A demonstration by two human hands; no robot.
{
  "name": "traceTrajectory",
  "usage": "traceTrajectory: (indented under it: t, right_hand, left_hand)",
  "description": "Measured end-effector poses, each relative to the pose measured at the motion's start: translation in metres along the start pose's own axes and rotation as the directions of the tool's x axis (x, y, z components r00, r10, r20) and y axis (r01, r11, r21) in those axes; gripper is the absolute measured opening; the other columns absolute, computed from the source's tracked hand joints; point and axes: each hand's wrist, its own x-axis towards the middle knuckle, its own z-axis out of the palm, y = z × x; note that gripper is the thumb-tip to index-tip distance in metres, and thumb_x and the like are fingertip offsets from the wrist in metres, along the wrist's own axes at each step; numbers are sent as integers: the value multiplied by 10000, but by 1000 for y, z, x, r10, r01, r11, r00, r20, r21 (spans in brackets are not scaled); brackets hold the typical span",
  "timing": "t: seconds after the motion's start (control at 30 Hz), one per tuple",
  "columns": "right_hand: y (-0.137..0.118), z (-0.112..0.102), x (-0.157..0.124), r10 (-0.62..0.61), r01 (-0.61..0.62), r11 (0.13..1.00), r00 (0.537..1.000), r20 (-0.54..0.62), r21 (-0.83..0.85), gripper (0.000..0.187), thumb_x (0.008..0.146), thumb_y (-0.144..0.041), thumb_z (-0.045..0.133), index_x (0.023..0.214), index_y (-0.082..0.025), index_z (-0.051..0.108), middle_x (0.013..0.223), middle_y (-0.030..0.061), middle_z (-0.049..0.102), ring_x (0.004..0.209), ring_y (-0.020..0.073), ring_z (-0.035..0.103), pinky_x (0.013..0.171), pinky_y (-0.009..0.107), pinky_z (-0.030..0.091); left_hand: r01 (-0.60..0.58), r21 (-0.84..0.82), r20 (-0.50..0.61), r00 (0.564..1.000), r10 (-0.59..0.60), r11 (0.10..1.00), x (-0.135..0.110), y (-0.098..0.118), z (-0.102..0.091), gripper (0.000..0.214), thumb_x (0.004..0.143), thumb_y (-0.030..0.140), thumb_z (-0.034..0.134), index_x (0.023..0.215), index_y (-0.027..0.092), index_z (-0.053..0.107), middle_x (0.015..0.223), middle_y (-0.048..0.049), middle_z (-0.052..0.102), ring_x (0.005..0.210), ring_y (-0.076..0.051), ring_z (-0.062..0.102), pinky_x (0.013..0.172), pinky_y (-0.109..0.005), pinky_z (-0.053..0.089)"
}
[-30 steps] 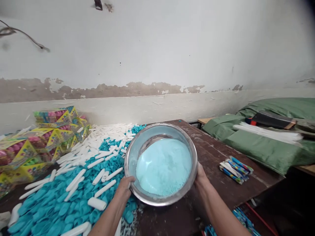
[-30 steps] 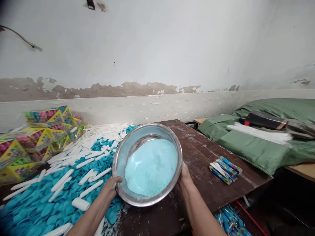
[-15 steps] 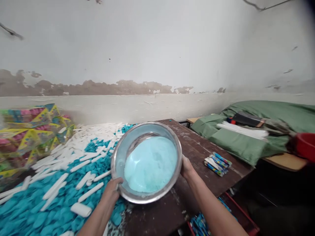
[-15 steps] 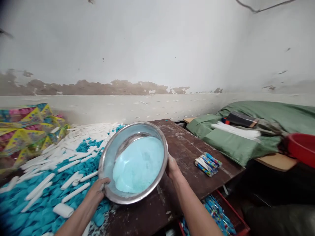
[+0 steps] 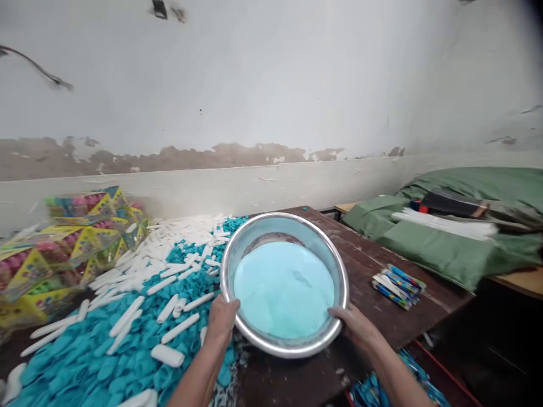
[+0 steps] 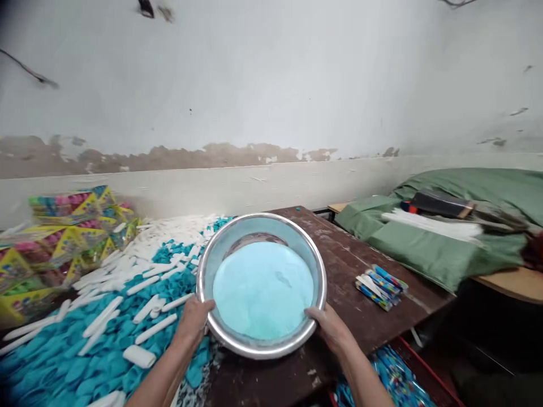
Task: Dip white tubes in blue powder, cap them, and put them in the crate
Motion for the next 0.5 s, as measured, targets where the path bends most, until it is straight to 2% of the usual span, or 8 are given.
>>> traceTrajectory:
  t: [0.1,0.2,0.3,0.4,0.5]
  right_hand:
    - [17,2,10,10,-12,999,999,36,40,182,586,-183,622,754,-167,555,514,-20,594,418,142,534,363,225,426]
    - [22,12,17,15,-15,999,1000,13,41,106,587,-185,600,642,-170,510,408,-40,511,318,108,443,266,187,328]
    - [23,18,19,8,-7,999,1000,-24,47,111,586,-188,585,597,-178,475,373,-53,471,295,90,405,244,171,298]
    - [27,21,17,-24,25,998,1000,-10,62,126,599,-219,605,637,-179,491,411,-52,499,331,98,438,265,181,342]
    - [31,22,15,-6,5,998,1000,6,67,153,575,-219,629,603,-177,485,386,-52,482,310,97,419,245,185,323]
  left_hand:
    - [-66,85,6,998,66,994,9,11,-6,102,534,29,565,581,119,568,455,17,542,427,-141,500,416,-210,369]
    - [-103,156,27,995,100,982,17,20,-11,91,532,42,570,565,127,568,442,21,533,429,-140,489,416,-206,343]
    - [-137,207,47,990,130,969,20,23,-13,84,525,56,595,544,134,570,444,18,537,444,-144,491,428,-207,338]
    - [-139,239,10,990,141,961,18,20,-16,77,557,63,564,571,138,572,471,4,554,470,-160,514,446,-216,354]
    - [-177,263,18,984,179,948,15,20,-19,80,566,88,586,623,145,595,561,-15,601,561,-178,552,507,-224,391]
